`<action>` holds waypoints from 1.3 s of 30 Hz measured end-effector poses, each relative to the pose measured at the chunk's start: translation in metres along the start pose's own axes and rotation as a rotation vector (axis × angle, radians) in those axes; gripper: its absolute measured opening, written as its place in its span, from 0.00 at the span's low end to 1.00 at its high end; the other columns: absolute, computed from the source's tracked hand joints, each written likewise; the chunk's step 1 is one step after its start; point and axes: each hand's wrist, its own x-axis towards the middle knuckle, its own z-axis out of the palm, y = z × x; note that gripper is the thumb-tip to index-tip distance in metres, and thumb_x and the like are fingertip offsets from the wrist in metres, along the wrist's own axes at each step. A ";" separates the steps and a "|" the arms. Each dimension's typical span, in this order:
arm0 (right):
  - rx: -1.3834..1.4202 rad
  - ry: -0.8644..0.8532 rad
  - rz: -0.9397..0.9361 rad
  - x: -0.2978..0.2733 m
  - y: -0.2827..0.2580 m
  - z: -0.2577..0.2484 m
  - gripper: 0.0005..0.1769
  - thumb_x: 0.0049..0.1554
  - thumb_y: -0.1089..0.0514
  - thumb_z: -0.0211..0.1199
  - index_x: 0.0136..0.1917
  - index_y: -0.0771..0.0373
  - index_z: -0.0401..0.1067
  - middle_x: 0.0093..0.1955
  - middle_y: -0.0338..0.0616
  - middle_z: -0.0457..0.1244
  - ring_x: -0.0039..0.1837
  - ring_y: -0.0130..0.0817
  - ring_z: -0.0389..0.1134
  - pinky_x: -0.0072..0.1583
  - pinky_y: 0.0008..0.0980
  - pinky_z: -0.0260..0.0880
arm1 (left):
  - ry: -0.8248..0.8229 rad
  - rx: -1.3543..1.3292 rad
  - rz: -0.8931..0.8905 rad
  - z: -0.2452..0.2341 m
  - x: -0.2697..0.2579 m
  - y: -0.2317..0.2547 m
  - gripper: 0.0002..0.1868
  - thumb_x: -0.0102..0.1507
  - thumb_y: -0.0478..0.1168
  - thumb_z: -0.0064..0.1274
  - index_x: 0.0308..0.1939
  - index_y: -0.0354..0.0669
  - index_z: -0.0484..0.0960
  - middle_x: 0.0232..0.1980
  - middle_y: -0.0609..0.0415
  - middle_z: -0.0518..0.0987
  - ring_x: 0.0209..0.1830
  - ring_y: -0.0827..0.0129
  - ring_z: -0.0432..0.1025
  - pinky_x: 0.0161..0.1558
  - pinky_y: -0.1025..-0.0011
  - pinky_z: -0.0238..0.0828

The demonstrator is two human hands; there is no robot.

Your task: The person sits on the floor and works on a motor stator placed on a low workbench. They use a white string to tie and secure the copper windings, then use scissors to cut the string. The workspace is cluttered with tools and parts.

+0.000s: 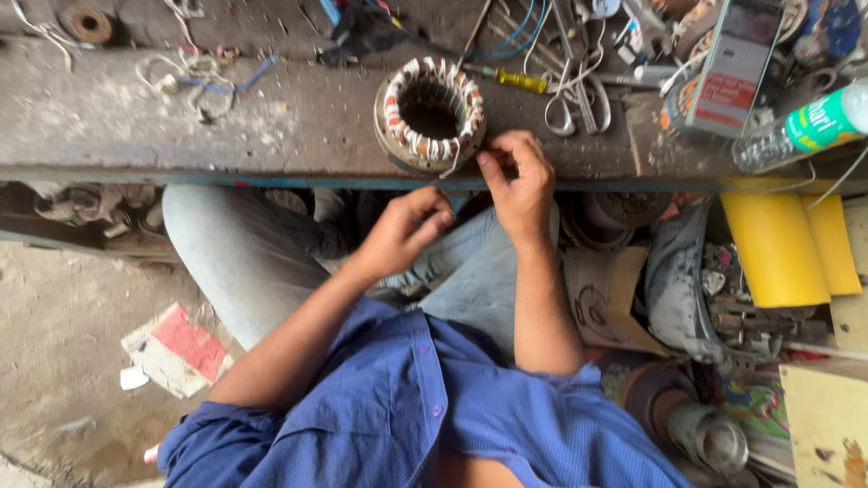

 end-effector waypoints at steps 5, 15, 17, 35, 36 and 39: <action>0.017 -0.039 0.034 0.002 -0.001 0.000 0.12 0.61 0.63 0.71 0.55 0.68 0.72 0.53 0.44 0.67 0.51 0.32 0.72 0.54 0.30 0.75 | -0.018 0.229 0.165 -0.004 -0.007 -0.006 0.04 0.61 0.31 0.53 0.39 0.34 0.75 0.37 0.44 0.73 0.38 0.50 0.73 0.41 0.60 0.71; -0.025 -0.100 0.050 0.005 0.000 -0.003 0.28 0.51 0.56 0.81 0.58 0.69 0.72 0.53 0.42 0.67 0.53 0.31 0.71 0.56 0.31 0.75 | 0.073 0.279 0.249 0.022 -0.004 -0.011 0.07 0.58 0.29 0.56 0.38 0.36 0.74 0.38 0.45 0.72 0.38 0.48 0.72 0.40 0.58 0.70; -0.004 -0.112 0.052 0.008 0.001 -0.002 0.26 0.51 0.57 0.81 0.56 0.68 0.72 0.52 0.43 0.66 0.52 0.32 0.70 0.55 0.30 0.76 | 0.088 0.303 0.260 0.014 -0.004 -0.010 0.07 0.58 0.28 0.55 0.37 0.35 0.74 0.38 0.45 0.72 0.38 0.49 0.72 0.39 0.58 0.70; -0.008 -0.128 0.022 0.013 0.006 -0.008 0.26 0.48 0.58 0.81 0.55 0.65 0.72 0.50 0.42 0.67 0.50 0.31 0.73 0.51 0.29 0.78 | -0.061 0.093 0.332 -0.082 0.050 0.078 0.11 0.61 0.39 0.61 0.37 0.36 0.77 0.37 0.49 0.80 0.38 0.64 0.78 0.42 0.65 0.76; -0.010 -0.129 0.019 0.013 0.006 -0.008 0.25 0.49 0.58 0.81 0.55 0.65 0.72 0.50 0.42 0.66 0.50 0.32 0.73 0.51 0.29 0.78 | 0.101 0.084 0.376 -0.087 0.067 0.072 0.14 0.62 0.39 0.62 0.41 0.31 0.74 0.36 0.47 0.78 0.36 0.63 0.79 0.41 0.64 0.77; -0.012 -0.126 0.008 0.015 0.003 -0.008 0.25 0.49 0.58 0.81 0.55 0.65 0.72 0.50 0.42 0.66 0.50 0.33 0.73 0.51 0.28 0.77 | 0.214 0.422 0.332 -0.095 0.096 0.059 0.11 0.73 0.41 0.60 0.45 0.35 0.78 0.45 0.48 0.78 0.44 0.60 0.72 0.48 0.67 0.66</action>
